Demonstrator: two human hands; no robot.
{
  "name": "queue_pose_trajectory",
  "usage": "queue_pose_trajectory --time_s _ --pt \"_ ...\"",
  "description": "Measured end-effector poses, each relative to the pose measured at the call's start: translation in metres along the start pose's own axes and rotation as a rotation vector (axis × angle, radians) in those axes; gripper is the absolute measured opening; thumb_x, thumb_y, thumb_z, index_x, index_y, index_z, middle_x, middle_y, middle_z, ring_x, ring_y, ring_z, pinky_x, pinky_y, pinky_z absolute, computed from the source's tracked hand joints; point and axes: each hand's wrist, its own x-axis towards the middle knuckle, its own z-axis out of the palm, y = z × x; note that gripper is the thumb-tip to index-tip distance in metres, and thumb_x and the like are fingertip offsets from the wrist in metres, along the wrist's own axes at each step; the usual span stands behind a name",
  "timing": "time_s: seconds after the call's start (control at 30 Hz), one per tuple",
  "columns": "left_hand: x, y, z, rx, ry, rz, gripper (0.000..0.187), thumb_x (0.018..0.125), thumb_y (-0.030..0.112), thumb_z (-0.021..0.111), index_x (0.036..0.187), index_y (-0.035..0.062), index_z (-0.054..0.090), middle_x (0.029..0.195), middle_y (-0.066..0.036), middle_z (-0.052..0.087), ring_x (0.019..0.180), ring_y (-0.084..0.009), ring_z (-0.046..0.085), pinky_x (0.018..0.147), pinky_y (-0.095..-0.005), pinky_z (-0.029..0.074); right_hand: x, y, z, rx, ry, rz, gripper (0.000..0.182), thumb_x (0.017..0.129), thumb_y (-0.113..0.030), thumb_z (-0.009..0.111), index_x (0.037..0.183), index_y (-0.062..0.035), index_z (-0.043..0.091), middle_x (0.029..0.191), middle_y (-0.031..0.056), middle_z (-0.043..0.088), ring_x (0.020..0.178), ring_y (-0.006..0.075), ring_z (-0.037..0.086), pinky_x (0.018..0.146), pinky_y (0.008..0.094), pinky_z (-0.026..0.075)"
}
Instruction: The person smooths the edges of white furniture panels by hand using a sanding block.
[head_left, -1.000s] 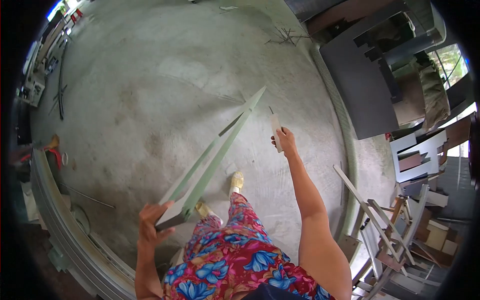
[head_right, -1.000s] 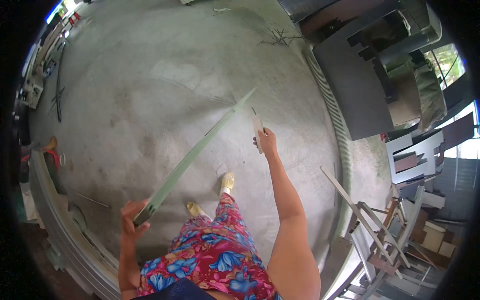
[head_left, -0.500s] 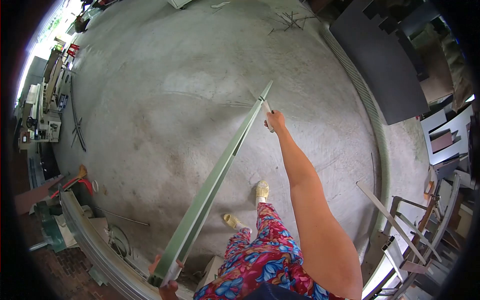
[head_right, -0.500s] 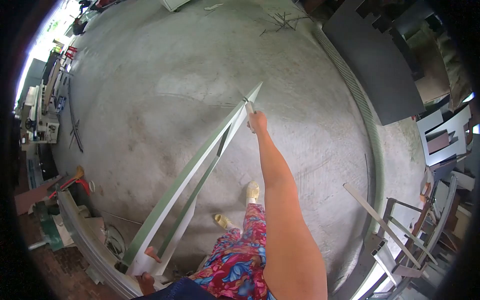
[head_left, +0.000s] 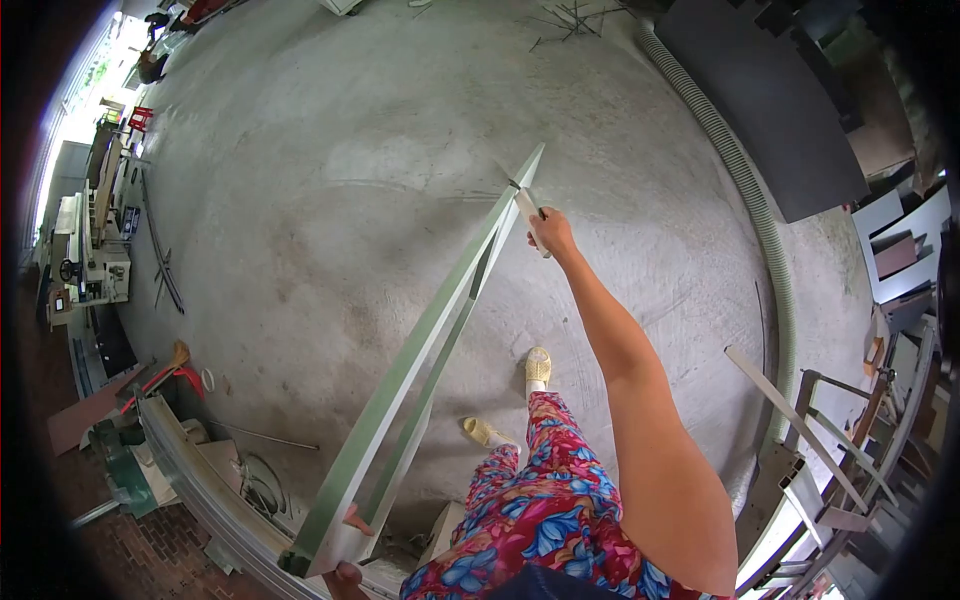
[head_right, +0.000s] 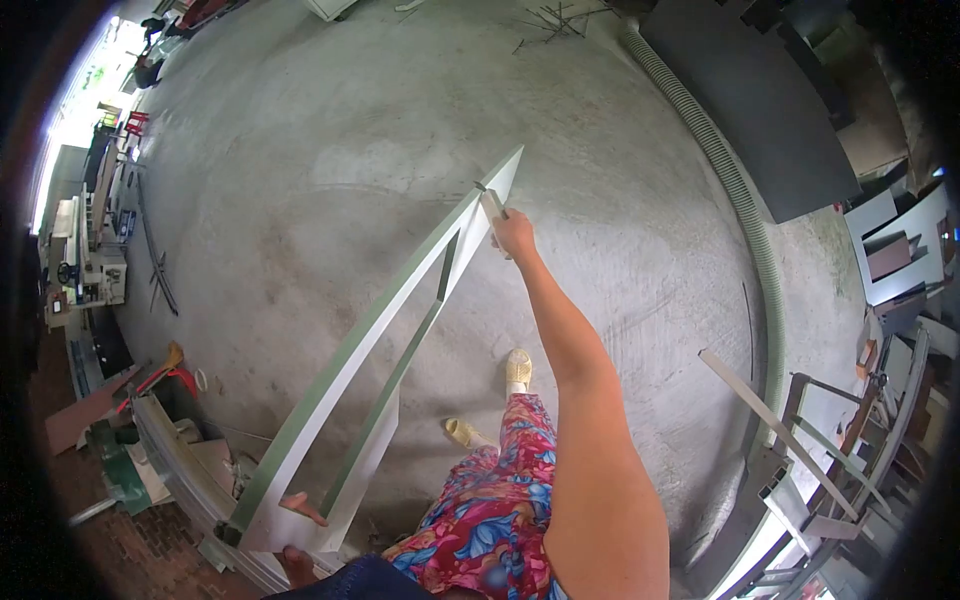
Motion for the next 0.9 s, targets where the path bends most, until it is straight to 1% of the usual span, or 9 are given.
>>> queue_pose_trajectory --time_s 0.17,0.27,0.3,0.37,0.43,0.53,0.63,0.73,0.9 --pt "0.000 -0.001 -0.002 -0.032 0.011 0.052 0.094 0.075 0.077 0.048 0.116 -0.0076 0.049 0.073 -0.012 0.061 0.068 -0.0212 0.058 0.070 -0.0361 0.043 -0.050 -0.014 0.001 0.017 -0.015 -0.055 0.023 0.089 -0.016 0.053 0.100 0.0043 0.058 0.070 0.0109 0.062 0.056 0.0173 0.062 0.051 0.0305 0.051" --pt "0.002 -0.015 0.000 -0.115 0.058 0.096 0.094 0.074 0.074 0.052 0.116 -0.0101 0.048 0.080 -0.014 0.061 0.065 -0.0200 0.058 0.068 -0.0352 0.045 -0.083 -0.025 0.002 0.031 -0.026 -0.079 0.026 0.089 -0.016 0.054 0.105 0.0038 0.057 0.069 0.0103 0.062 0.055 0.0166 0.061 0.052 0.0301 0.050" --pt "0.005 -0.023 -0.006 -0.117 0.017 0.112 0.097 0.073 0.074 0.055 0.117 -0.0119 0.046 0.083 -0.015 0.061 0.064 -0.0189 0.058 0.064 -0.0335 0.046 -0.094 -0.028 0.003 0.040 -0.030 -0.086 0.026 0.089 -0.016 0.054 0.106 0.0036 0.057 0.069 0.0101 0.062 0.055 0.0164 0.061 0.052 0.0300 0.050" --pt "0.008 -0.029 0.002 -0.163 0.092 0.148 0.096 0.074 0.073 0.054 0.116 -0.0125 0.048 0.080 -0.015 0.062 0.063 -0.0179 0.058 0.061 -0.0326 0.046 -0.113 -0.035 0.005 0.033 -0.047 -0.113 0.028 0.089 -0.016 0.053 0.109 0.0036 0.057 0.070 0.0102 0.062 0.055 0.0162 0.061 0.053 0.0298 0.050" --pt "0.007 -0.026 0.002 -0.176 0.100 0.160 0.094 0.075 0.072 0.054 0.115 -0.0131 0.049 0.077 -0.014 0.062 0.062 -0.0173 0.058 0.059 -0.0321 0.046 -0.137 -0.038 0.012 0.057 -0.063 -0.150 0.032 0.090 -0.016 0.053 0.115 0.0032 0.055 0.073 0.0098 0.062 0.058 0.0148 0.060 0.054 0.0288 0.050" --pt "0.013 -0.025 0.001 -0.189 0.027 0.177 0.090 0.078 0.069 0.053 0.113 -0.0137 0.050 0.075 -0.013 0.061 0.061 -0.0168 0.058 0.057 -0.0319 0.047 -0.174 -0.050 0.020 0.102 -0.087 -0.136 0.035 0.090 -0.017 0.053 0.120 0.0026 0.052 0.075 0.0090 0.061 0.060 0.0138 0.060 0.054 0.0281 0.050" --pt "0.014 -0.026 0.005 -0.225 0.019 0.178 0.088 0.080 0.068 0.051 0.111 -0.0144 0.054 0.070 -0.010 0.059 0.058 -0.0161 0.058 0.055 -0.0310 0.047 -0.211 -0.056 0.035 0.139 -0.022 -0.222 0.037 0.090 -0.017 0.053 0.122 0.0032 0.050 0.075 0.0081 0.061 0.061 0.0131 0.060 0.053 0.0273 0.049" --pt "0.016 -0.033 0.005 -0.166 -0.030 0.211 0.090 0.082 0.070 0.045 0.117 -0.0126 0.051 0.070 -0.008 0.058 0.058 -0.0153 0.057 0.054 -0.0286 0.046 -0.252 -0.066 0.044 0.108 0.009 -0.292 0.042 0.087 -0.018 0.056 0.122 0.0044 0.050 0.074 0.0112 0.063 0.059 0.0199 0.062 0.054 0.0317 0.050" --pt "0.013 -0.037 0.010 -0.155 -0.046 0.266 0.079 0.088 0.063 0.042 0.116 -0.0097 0.054 0.067 -0.007 0.058 0.057 -0.0148 0.058 0.054 -0.0291 0.047 -0.301 -0.080 0.055 0.253 -0.026 -0.301 0.042 0.089 -0.014 0.055 0.125 0.0050 0.045 0.074 0.0099 0.061 0.060 0.0154 0.061 0.045 0.0290 0.047"
